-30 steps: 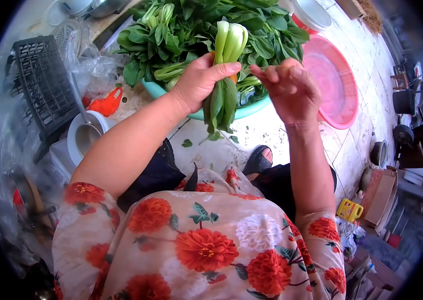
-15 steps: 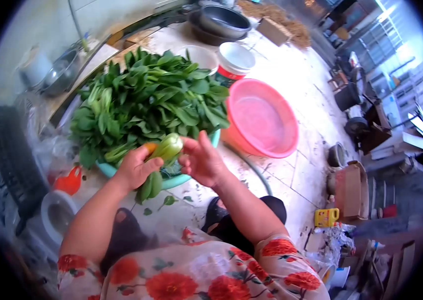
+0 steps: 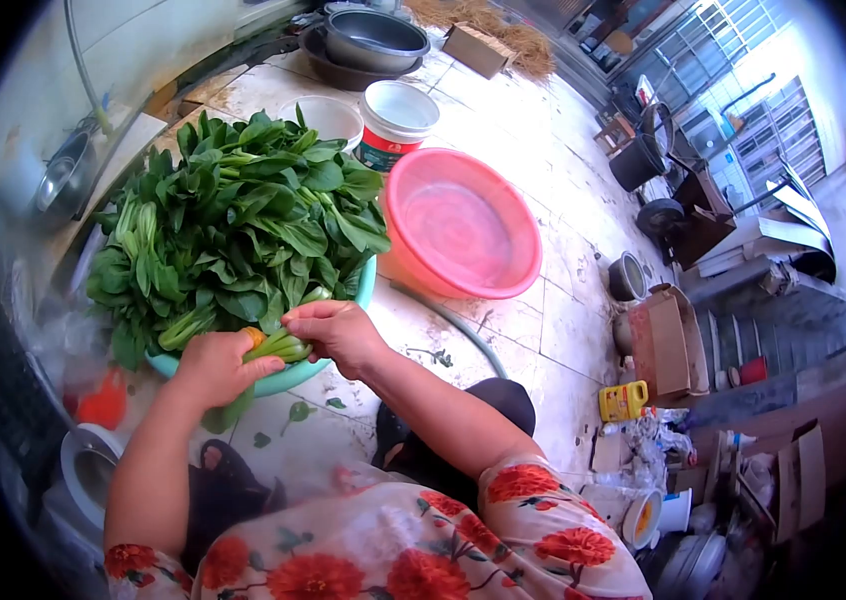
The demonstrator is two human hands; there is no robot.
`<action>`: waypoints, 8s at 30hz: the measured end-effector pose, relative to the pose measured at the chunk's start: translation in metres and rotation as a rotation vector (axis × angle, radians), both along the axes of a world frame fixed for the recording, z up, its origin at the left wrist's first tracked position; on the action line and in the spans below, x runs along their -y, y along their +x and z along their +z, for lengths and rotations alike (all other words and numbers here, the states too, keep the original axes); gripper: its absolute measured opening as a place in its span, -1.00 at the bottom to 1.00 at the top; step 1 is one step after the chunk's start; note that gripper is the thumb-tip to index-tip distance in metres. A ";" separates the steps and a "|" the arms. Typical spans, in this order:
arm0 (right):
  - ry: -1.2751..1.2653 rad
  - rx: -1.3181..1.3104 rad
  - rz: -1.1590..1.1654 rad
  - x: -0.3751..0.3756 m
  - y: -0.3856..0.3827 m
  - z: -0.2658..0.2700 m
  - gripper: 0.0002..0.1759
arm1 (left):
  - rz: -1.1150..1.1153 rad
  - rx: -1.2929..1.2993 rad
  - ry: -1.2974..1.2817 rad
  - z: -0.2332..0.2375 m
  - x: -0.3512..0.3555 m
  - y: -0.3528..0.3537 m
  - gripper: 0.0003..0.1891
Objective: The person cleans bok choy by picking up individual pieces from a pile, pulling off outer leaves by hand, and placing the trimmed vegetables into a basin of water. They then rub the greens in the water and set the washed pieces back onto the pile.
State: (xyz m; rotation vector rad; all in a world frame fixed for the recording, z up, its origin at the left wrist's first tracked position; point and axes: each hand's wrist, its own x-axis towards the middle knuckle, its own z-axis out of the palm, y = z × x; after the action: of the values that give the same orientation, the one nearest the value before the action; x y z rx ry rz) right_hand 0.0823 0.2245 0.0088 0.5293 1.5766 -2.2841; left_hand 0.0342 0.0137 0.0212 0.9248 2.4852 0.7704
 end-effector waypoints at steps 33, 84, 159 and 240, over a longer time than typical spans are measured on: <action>0.430 0.000 0.061 0.031 0.012 -0.050 -0.61 | 0.133 0.185 -0.073 -0.013 -0.020 0.019 -0.17; 1.433 -0.036 1.192 0.120 -0.086 -0.199 -0.59 | -0.534 0.809 1.612 0.076 0.049 0.087 -0.67; 1.228 -0.401 0.934 0.063 -0.051 -0.119 -0.64 | 0.652 0.138 0.877 0.041 0.048 -0.031 -0.65; 0.507 -0.411 0.480 -0.002 -0.010 0.044 -0.49 | 0.467 0.587 0.762 0.011 -0.016 0.030 -0.58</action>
State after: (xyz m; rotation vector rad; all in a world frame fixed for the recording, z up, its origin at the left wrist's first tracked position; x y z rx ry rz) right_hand 0.0725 0.2260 0.0532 -0.2249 2.2039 -1.6938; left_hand 0.0638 0.0295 0.0318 0.2149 1.8753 1.9006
